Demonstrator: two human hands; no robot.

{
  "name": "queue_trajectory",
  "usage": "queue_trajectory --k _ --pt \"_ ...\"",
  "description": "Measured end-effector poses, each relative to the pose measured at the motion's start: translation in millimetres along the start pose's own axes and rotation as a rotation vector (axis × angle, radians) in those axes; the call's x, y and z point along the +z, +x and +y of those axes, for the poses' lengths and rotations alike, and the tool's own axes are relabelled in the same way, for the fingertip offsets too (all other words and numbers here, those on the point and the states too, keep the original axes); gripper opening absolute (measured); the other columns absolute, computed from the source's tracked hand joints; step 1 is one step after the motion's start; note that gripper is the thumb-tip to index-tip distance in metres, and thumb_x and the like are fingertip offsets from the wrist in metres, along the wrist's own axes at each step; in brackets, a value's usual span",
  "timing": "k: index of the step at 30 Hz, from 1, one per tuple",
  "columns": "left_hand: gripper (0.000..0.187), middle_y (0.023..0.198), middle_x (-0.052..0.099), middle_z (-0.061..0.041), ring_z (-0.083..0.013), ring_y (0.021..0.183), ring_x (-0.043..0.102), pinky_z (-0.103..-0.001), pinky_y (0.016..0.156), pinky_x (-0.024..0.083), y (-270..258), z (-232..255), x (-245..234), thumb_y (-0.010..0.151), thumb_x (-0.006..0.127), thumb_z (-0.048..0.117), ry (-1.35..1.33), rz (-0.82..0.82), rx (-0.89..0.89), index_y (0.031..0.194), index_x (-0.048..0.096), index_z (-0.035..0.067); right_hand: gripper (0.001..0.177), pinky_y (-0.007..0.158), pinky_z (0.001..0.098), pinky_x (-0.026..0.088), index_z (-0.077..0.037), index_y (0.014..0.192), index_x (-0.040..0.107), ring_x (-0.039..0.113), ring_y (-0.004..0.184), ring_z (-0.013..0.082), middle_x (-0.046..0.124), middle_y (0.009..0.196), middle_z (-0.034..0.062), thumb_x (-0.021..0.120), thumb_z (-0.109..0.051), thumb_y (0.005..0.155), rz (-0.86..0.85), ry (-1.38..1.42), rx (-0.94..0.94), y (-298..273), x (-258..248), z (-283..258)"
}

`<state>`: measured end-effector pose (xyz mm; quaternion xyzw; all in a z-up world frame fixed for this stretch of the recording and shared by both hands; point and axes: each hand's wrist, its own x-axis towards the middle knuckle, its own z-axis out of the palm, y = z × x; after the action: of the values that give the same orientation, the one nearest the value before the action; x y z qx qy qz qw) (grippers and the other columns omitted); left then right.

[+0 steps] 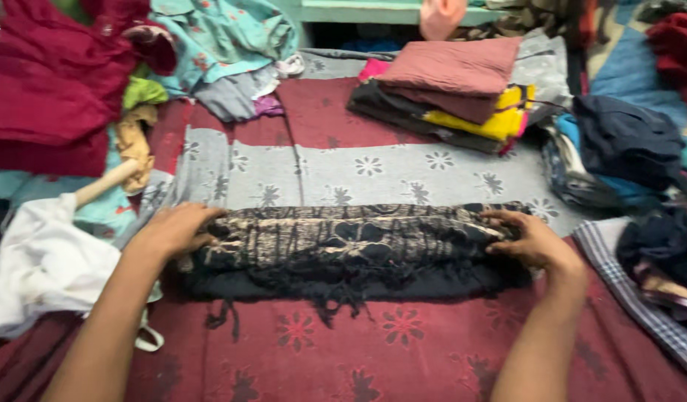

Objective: The person folds a patterned scarf and a dark blue shirt on a bed. They smooth and align each item, fold them into compact rectangles, and place them on a growing stack of folded clothes.

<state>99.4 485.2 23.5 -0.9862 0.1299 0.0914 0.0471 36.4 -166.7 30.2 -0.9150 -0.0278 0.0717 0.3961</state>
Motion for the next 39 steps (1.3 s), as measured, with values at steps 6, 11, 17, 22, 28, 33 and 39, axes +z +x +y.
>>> queue_trajectory --k 6,11,17,22,28,33,39 --pt "0.051 0.103 0.066 -0.009 -0.0325 0.105 0.063 -0.046 0.088 0.051 -38 17 -16 0.071 0.081 0.022 -0.055 0.527 0.264 0.119 0.065 0.014 0.07 0.098 0.0422 0.043 -0.021 0.131 0.072 0.055 0.117 0.0289 0.063 0.132 0.0145 0.094 -0.01 0.065 0.087 -0.326 -0.172 -6 -1 -5" --pt "0.035 0.097 0.067 -0.004 -0.028 0.099 0.065 -0.045 0.085 0.051 -66 16 -23 0.072 0.074 0.008 -0.085 0.668 0.197 0.106 0.073 0.014 0.05 0.077 0.0514 0.057 -0.021 0.127 0.075 0.07 0.086 0.0309 0.079 0.106 0.0129 0.072 -0.003 0.08 0.175 -0.115 0.177 -6 2 1" --pt "0.031 0.099 0.065 -0.006 -0.0291 0.099 0.064 -0.045 0.084 0.051 -124 12 -9 0.077 0.069 0.002 -0.099 0.751 0.185 0.106 0.072 0.013 0.026 0.101 0.0494 0.042 -0.02 0.104 0.081 0.066 0.102 0.0255 0.075 0.105 0.0016 0.072 -0.009 0.083 0.502 -0.504 -0.095 -56 17 30" --pt "0.04 0.106 0.066 -0.007 -0.029 0.103 0.064 -0.045 0.084 0.051 -167 26 19 0.076 0.067 0.002 -0.045 0.665 0.149 0.114 0.069 0.014 0.023 0.102 0.0519 0.035 -0.022 0.094 0.081 0.058 0.113 0.0266 0.072 0.11 -0.0015 0.071 -0.008 0.078 0.499 -0.479 -0.248 -118 27 42" --pt "0.041 0.112 0.066 -0.008 -0.0299 0.111 0.063 -0.052 0.099 0.044 -207 42 7 0.076 0.075 0.022 -0.265 0.648 0.134 0.116 0.069 0.015 0.028 0.103 0.0388 0.045 -0.017 0.098 0.079 0.064 0.11 0.0259 0.075 0.111 0.0007 0.066 -0.001 0.08 0.513 -0.405 -0.453 -157 8 -13" --pt "0.031 0.129 0.067 -0.005 -0.0273 0.127 0.059 -0.055 0.11 0.041 -165 76 -17 0.093 0.066 0.033 -0.464 0.666 0.26 0.121 0.069 0.018 0.033 0.105 0.0387 0.047 -0.011 0.114 0.074 0.064 0.118 0.0289 0.072 0.122 0.0087 0.067 -0.002 0.082 0.397 -0.246 -0.481 -114 59 -101" --pt "0.059 0.159 0.04 -0.01 -0.031 0.152 0.028 -0.067 0.117 0.017 -70 148 -4 0.095 0.05 0.058 -0.268 0.513 0.089 0.147 0.051 0.033 0.053 0.118 0.0448 0.036 -0.005 0.144 0.054 0.048 0.141 0.0375 0.054 0.149 0.0176 0.051 -0.039 0.104 0.239 -0.497 -0.598 -29 226 -191"
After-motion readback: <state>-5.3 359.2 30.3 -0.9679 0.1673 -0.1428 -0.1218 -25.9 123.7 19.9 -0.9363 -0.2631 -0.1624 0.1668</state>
